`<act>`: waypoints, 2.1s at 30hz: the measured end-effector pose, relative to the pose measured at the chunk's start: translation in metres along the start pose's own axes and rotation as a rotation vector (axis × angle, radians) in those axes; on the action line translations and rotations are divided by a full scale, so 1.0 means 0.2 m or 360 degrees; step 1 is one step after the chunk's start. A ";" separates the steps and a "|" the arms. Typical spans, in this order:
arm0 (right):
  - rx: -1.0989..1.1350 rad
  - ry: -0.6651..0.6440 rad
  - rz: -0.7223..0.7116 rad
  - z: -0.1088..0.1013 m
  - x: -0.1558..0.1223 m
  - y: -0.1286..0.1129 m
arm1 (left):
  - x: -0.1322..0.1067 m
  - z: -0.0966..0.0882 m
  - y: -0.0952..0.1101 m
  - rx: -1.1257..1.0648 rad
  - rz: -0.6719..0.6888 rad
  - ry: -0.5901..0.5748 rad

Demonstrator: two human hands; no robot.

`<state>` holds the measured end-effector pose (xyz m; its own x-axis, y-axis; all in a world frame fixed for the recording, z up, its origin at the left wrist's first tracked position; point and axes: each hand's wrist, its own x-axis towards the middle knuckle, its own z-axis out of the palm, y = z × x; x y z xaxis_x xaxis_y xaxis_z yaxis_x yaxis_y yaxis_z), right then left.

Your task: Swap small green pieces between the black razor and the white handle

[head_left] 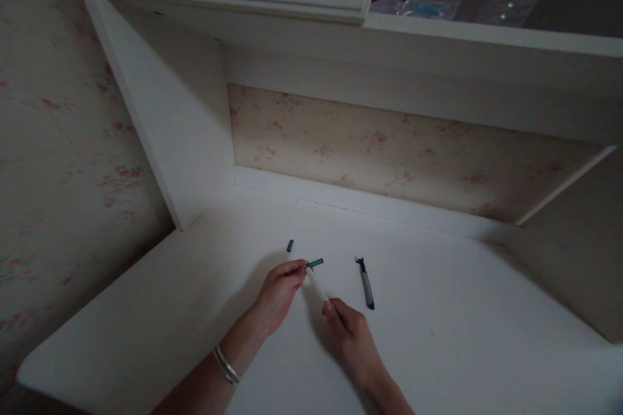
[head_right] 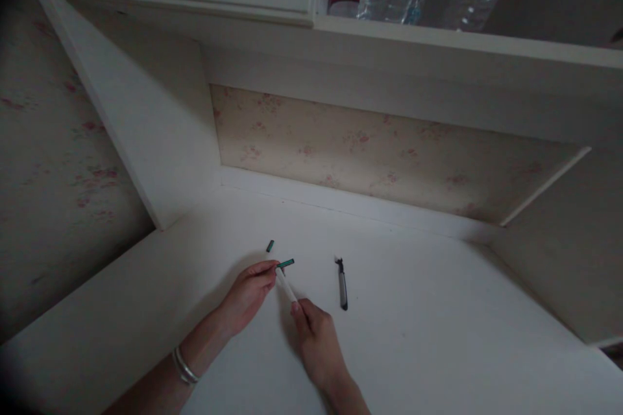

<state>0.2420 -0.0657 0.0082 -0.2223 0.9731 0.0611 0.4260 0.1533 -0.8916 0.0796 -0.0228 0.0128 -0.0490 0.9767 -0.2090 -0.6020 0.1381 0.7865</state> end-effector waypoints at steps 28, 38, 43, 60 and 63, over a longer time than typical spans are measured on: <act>0.0224 0.0105 0.0072 0.01 -0.01 0.03 | 0.01 0.00 -0.01 0.0052 0.0069 0.0002; 0.0135 0.0101 0.0014 0.04 0.00 0.02 | -0.01 0.00 -0.03 0.0276 0.0064 -0.0113; 0.0143 0.0228 0.0049 0.04 0.01 0.03 | -0.02 0.02 -0.02 0.0134 0.0046 -0.0026; 0.0080 0.0170 0.0036 0.04 0.01 0.03 | -0.02 0.01 -0.01 0.0031 0.0010 -0.0081; 0.0098 0.0247 0.0043 0.04 0.01 0.03 | -0.01 0.01 -0.02 0.0016 -0.0007 -0.0049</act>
<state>0.2374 -0.0645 -0.0005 -0.0711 0.9923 0.1010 0.3743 0.1204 -0.9195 0.0833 -0.0253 0.0122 -0.0215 0.9806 -0.1948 -0.5940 0.1442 0.7914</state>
